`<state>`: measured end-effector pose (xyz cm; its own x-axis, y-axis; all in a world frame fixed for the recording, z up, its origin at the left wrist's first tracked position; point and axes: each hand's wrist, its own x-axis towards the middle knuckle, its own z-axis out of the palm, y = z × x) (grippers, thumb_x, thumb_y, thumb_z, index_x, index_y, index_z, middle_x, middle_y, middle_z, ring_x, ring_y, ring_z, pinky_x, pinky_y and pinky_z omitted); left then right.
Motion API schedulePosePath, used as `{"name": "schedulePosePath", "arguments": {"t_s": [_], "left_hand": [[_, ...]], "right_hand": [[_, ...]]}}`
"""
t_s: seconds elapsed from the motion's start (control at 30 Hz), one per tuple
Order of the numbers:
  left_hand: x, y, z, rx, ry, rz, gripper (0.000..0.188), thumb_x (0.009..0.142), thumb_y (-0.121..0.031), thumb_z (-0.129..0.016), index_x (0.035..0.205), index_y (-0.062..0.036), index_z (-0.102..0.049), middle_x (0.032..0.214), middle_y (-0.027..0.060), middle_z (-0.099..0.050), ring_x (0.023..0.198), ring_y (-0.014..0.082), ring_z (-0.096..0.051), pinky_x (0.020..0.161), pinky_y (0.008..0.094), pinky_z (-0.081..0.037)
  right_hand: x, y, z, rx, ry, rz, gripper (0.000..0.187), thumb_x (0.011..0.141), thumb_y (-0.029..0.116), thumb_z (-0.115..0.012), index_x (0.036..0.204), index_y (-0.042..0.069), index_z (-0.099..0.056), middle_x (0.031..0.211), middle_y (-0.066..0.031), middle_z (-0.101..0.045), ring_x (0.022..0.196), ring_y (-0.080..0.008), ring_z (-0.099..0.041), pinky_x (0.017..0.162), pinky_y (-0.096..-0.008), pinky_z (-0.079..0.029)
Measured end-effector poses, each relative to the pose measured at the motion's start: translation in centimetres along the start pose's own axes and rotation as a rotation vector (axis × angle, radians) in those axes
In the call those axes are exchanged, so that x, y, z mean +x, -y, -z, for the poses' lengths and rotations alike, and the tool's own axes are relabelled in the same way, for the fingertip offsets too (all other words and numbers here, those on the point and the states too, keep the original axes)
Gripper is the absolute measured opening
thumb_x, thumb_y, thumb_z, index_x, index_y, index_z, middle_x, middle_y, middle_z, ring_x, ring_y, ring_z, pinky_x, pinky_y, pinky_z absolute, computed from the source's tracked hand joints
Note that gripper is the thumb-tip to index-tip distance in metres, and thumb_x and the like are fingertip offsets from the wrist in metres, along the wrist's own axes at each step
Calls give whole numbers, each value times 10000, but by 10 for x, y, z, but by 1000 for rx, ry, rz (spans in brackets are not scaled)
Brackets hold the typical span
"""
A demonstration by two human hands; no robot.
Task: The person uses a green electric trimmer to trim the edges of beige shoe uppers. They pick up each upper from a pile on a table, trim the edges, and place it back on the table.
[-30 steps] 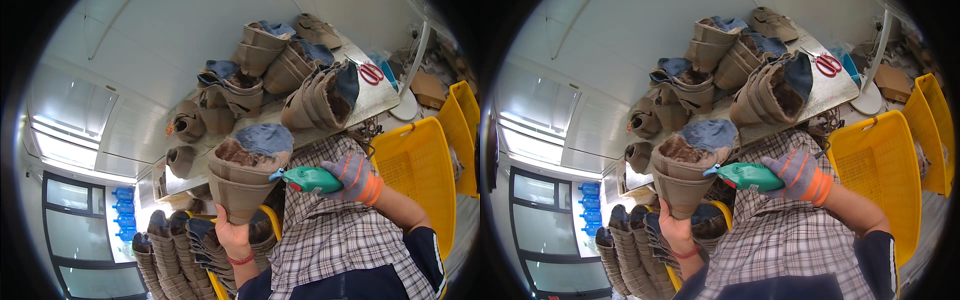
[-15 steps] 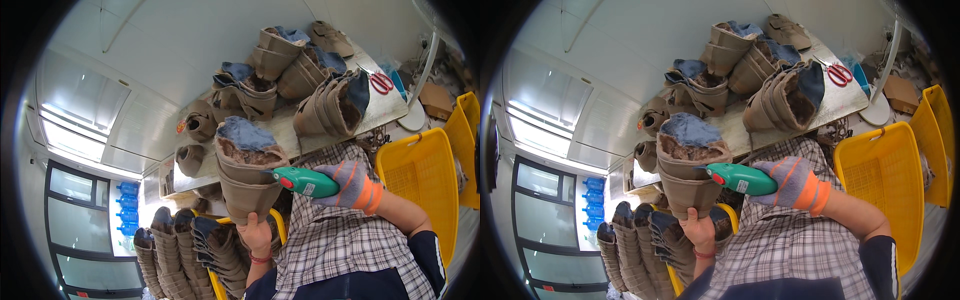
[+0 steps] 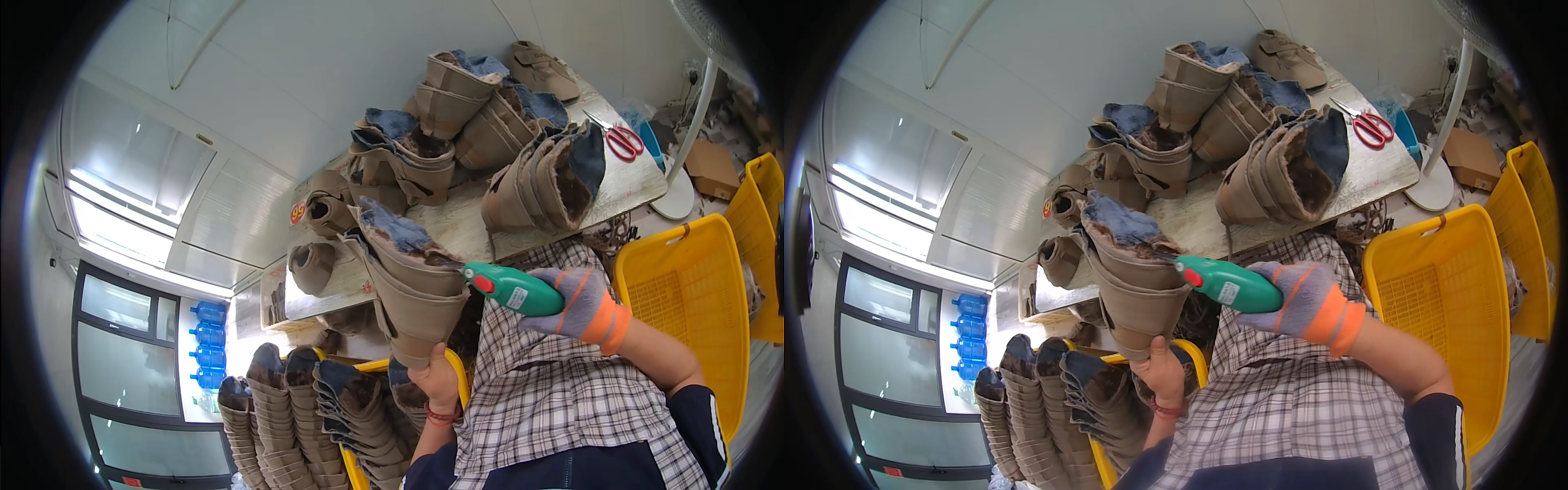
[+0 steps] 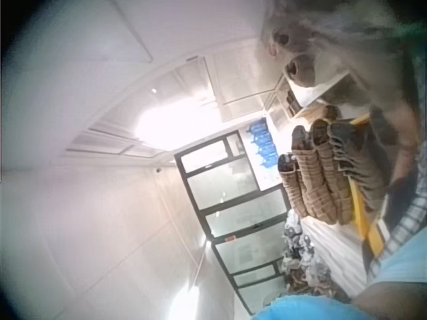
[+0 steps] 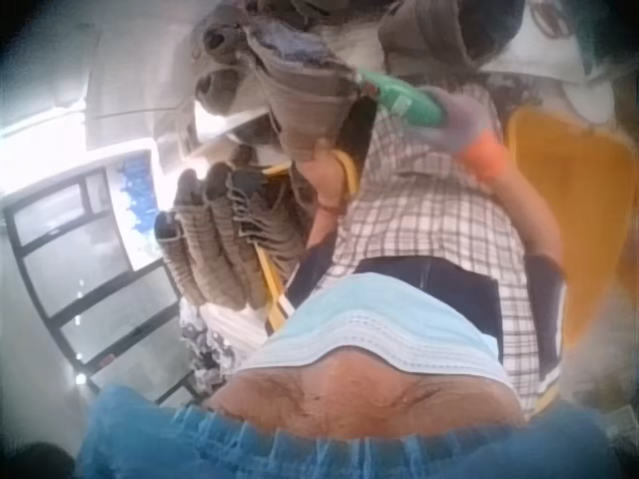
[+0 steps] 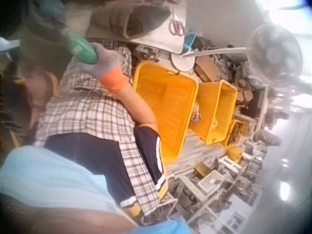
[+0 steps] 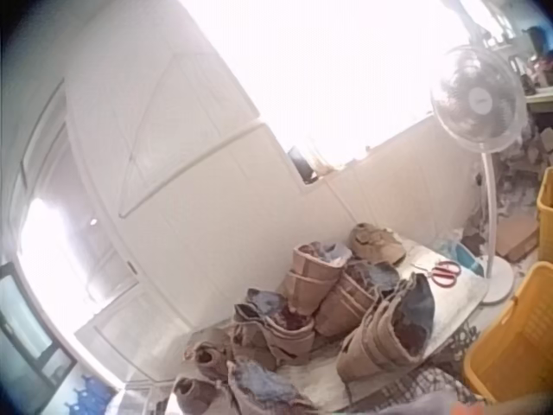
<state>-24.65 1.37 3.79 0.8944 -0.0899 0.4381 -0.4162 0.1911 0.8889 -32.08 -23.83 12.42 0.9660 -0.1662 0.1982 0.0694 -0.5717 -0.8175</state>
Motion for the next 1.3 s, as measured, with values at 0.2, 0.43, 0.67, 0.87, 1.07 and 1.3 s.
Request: {"name": "schedulePosePath", "arguments": {"t_s": [0.2, 0.43, 0.67, 0.87, 1.07, 1.3], "left_hand": [[10, -4, -4, -432, 6, 158, 377, 906, -17, -579, 1277, 5, -513, 1300, 113, -541, 1152, 224, -534, 1011, 390, -408], [-1, 2, -7, -205, 31, 131, 335, 893, 4, -596, 1225, 17, -557, 1192, 96, -615, 1054, 200, -586, 943, 328, -439], [-2, 7, -6, 442, 156, -104, 134, 855, 27, -634, 984, 53, -661, 1005, 127, -684, 905, 181, -622, 824, 272, -447], [6, 12, -6, 794, 306, -440, 237, 815, 62, -578, 1034, 37, -667, 1071, 183, -648, 1016, 352, -601, 913, 404, -440], [2, 26, -2, 848, 491, -521, 403, 759, 91, -517, 1149, 57, -610, 1229, 226, -561, 1142, 416, -519, 995, 484, -398], [-22, 37, 12, 933, 549, -537, 430, 733, 59, -542, 1159, 67, -598, 1190, 234, -576, 1132, 431, -516, 992, 515, -382]], "right_hand": [[-8, -20, -3, -13, 11, -6, 562, 683, 438, -796, 1092, 82, -648, 826, -124, -693, 715, -282, -680, 666, -331, -542], [-3, -14, -3, -13, -35, 73, 550, 679, 440, -797, 1069, 80, -653, 814, -127, -689, 710, -286, -677, 654, -340, -539], [0, -6, -6, -33, -83, 27, 570, 690, 434, -792, 1080, 50, -632, 799, -138, -685, 706, -281, -680, 637, -329, -540], [4, 5, -5, 91, -49, -162, 611, 688, 423, -803, 1110, 24, -613, 818, -135, -691, 727, -221, -684, 675, -308, -542], [9, 4, -4, 178, -91, -226, 641, 686, 461, -798, 1101, 8, -615, 808, -152, -693, 727, -226, -697, 667, -303, -546], [30, 11, 3, 202, -94, -260, 626, 690, 442, -805, 1093, 0, -619, 790, -142, -695, 699, -178, -691, 645, -280, -539]]}}
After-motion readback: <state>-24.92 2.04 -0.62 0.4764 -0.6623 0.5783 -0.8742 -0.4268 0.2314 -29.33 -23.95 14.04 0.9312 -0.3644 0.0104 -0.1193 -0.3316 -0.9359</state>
